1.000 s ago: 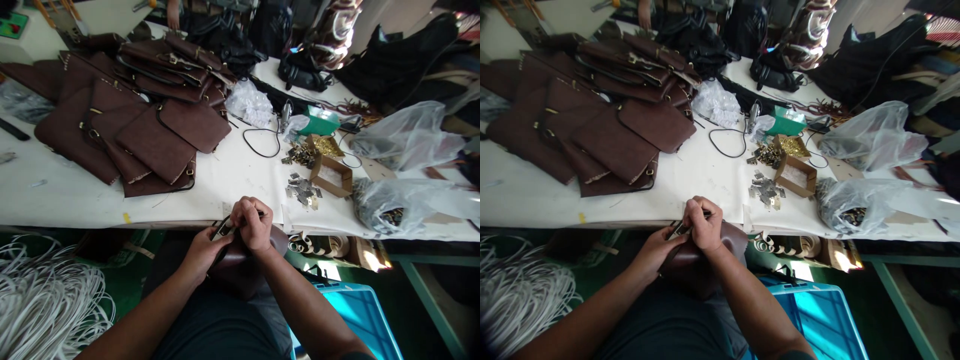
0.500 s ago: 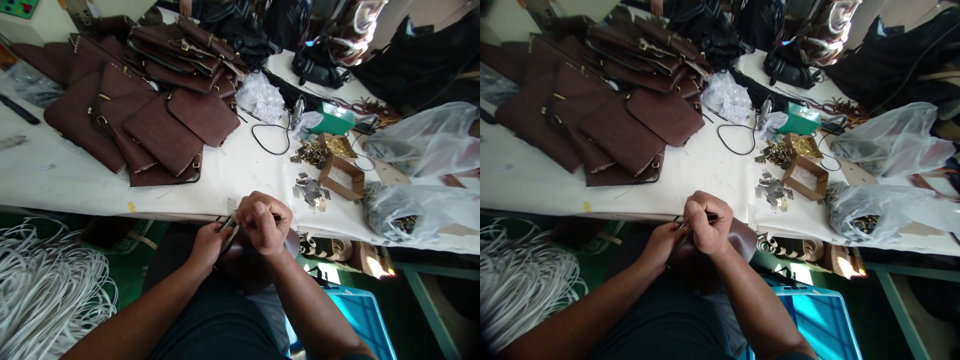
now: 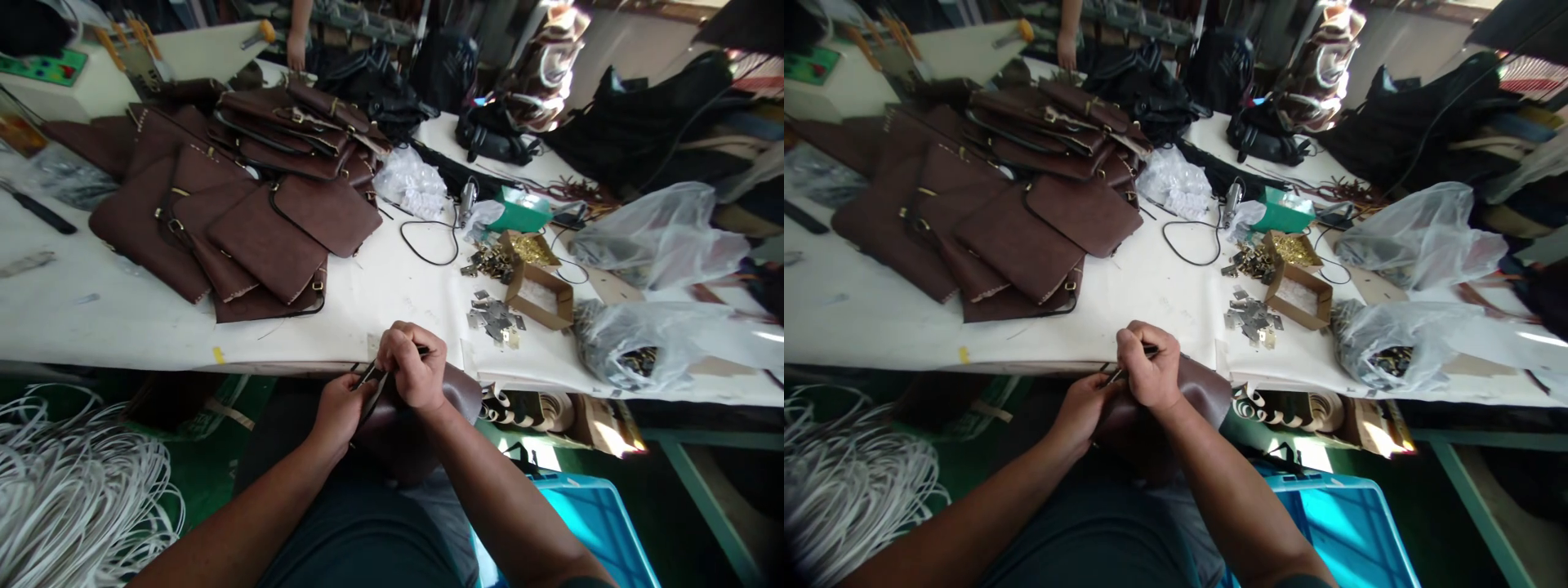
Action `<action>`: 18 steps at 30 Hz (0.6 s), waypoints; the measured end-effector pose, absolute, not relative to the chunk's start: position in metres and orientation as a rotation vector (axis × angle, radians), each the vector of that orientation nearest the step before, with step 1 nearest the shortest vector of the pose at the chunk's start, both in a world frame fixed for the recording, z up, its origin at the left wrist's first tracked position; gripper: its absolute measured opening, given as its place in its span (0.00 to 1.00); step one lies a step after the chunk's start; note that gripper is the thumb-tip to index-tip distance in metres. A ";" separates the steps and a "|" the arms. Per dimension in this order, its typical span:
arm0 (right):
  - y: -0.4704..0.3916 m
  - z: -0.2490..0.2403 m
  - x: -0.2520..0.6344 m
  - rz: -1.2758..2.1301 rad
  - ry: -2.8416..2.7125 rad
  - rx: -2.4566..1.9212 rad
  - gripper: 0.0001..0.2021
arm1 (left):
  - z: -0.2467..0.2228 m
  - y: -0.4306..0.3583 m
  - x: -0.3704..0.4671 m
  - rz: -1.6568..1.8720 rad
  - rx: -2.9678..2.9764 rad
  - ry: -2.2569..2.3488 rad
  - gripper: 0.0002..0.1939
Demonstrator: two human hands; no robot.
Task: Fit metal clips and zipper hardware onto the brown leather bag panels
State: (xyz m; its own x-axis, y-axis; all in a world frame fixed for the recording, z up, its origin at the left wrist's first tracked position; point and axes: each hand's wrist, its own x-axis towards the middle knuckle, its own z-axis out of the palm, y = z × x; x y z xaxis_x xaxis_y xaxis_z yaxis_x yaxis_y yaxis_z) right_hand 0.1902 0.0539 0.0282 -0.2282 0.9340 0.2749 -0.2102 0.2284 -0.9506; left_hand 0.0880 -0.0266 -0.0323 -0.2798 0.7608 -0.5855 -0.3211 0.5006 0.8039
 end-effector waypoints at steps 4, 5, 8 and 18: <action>0.046 0.034 0.190 1.237 -1.430 -0.764 0.25 | -0.032 -0.030 0.090 1.109 0.456 1.532 0.14; 0.044 0.037 0.190 1.234 -1.468 -0.784 0.25 | -0.030 -0.030 0.091 1.115 0.488 1.544 0.14; 0.044 0.052 0.188 1.209 -1.518 -0.811 0.25 | -0.026 -0.026 0.090 1.112 0.598 1.538 0.19; 0.102 0.092 0.209 0.350 -1.956 -1.135 0.17 | 0.020 -0.057 0.021 0.871 1.150 1.678 0.34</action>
State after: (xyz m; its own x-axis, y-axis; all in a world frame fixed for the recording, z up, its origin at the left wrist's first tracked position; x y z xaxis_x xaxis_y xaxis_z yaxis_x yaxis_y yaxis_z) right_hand 0.2094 0.1020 0.0922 -0.2498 0.8178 0.5185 0.5872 0.5537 -0.5904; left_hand 0.0209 -0.0574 0.0204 -0.1671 0.9452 -0.2804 0.3145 0.3207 0.8935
